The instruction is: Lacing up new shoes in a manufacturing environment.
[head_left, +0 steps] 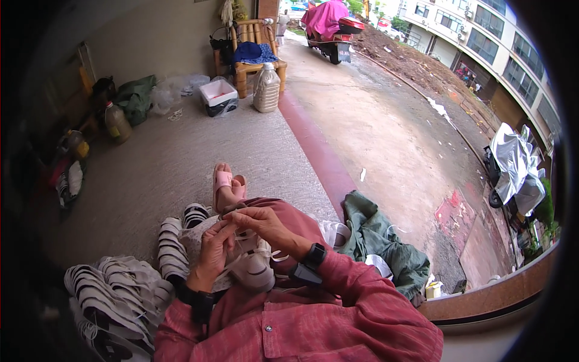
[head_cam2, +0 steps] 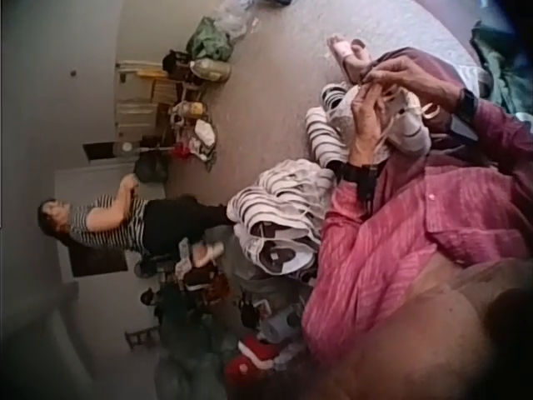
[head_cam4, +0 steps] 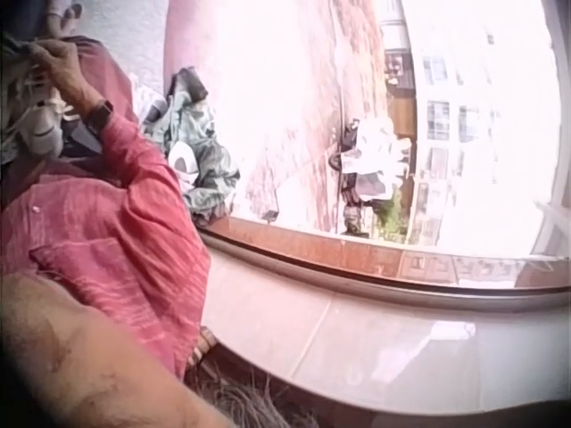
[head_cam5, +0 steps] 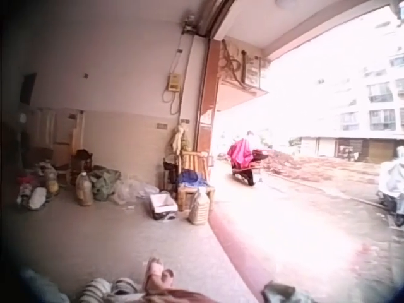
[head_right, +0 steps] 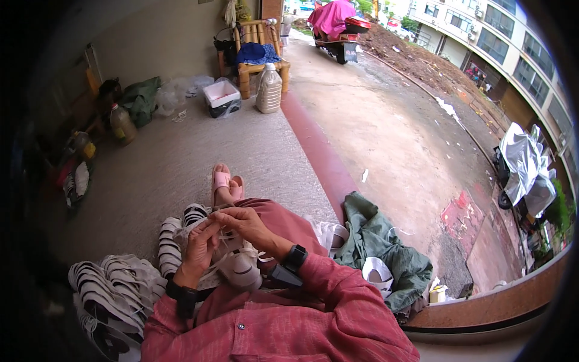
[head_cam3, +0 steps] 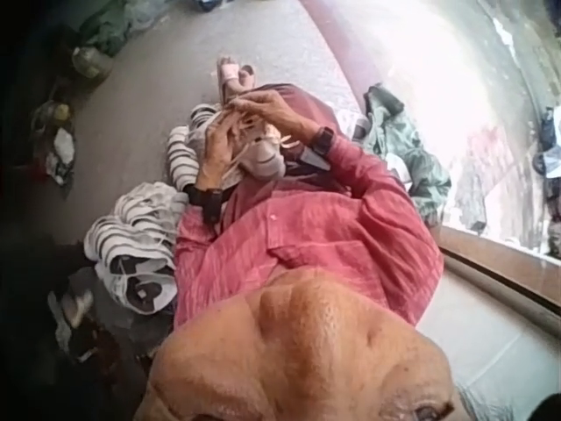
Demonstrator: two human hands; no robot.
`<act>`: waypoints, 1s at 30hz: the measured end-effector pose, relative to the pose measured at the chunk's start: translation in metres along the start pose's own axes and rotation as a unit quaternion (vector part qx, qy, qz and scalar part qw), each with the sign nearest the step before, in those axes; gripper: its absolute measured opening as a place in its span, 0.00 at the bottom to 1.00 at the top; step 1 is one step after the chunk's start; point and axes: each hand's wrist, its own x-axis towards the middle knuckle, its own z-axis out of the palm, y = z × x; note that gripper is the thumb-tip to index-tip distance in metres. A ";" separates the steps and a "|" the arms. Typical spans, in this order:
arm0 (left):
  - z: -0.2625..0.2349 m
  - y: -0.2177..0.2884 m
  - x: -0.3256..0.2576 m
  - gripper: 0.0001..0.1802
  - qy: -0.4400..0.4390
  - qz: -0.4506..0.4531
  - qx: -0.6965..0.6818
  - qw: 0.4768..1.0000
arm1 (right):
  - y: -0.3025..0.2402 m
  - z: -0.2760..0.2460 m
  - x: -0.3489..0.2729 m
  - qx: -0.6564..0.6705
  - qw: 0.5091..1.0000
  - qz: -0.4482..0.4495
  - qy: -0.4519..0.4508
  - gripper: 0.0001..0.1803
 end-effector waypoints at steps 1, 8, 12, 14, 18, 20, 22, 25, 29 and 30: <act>0.002 0.001 -0.001 0.07 0.006 0.002 0.002 1.000 | 0.001 -0.001 0.000 -0.010 1.000 -0.015 -0.009 0.17; 0.003 0.000 -0.002 0.12 0.020 0.012 0.003 1.000 | 0.007 -0.004 0.005 -0.022 0.998 -0.033 0.047 0.12; 0.006 0.000 0.001 0.11 0.015 0.001 0.018 1.000 | 0.011 -0.006 0.007 -0.031 0.995 -0.057 0.080 0.11; 0.008 0.002 0.000 0.11 0.018 0.000 0.023 1.000 | 0.012 -0.008 0.009 -0.034 0.994 -0.063 0.078 0.11; 0.007 0.002 -0.001 0.11 0.013 0.007 0.036 0.999 | 0.012 -0.006 0.009 -0.003 0.997 -0.055 0.061 0.12; 0.005 -0.002 0.000 0.11 0.024 0.013 0.034 0.999 | 0.008 -0.002 0.007 -0.031 0.997 -0.060 0.040 0.13; 0.006 -0.003 0.001 0.10 0.033 0.020 0.032 0.999 | 0.000 0.001 0.004 -0.020 0.998 -0.046 0.031 0.13; 0.008 -0.003 0.001 0.10 0.045 0.028 0.020 0.998 | 0.000 0.001 0.003 -0.003 0.999 -0.022 0.028 0.12; 0.006 -0.006 0.001 0.11 0.028 0.032 0.028 0.999 | 0.014 -0.003 0.008 -0.047 0.998 -0.019 0.046 0.11; 0.007 -0.007 0.001 0.11 0.028 0.035 0.034 0.998 | 0.017 -0.005 0.007 -0.049 0.997 -0.019 0.048 0.11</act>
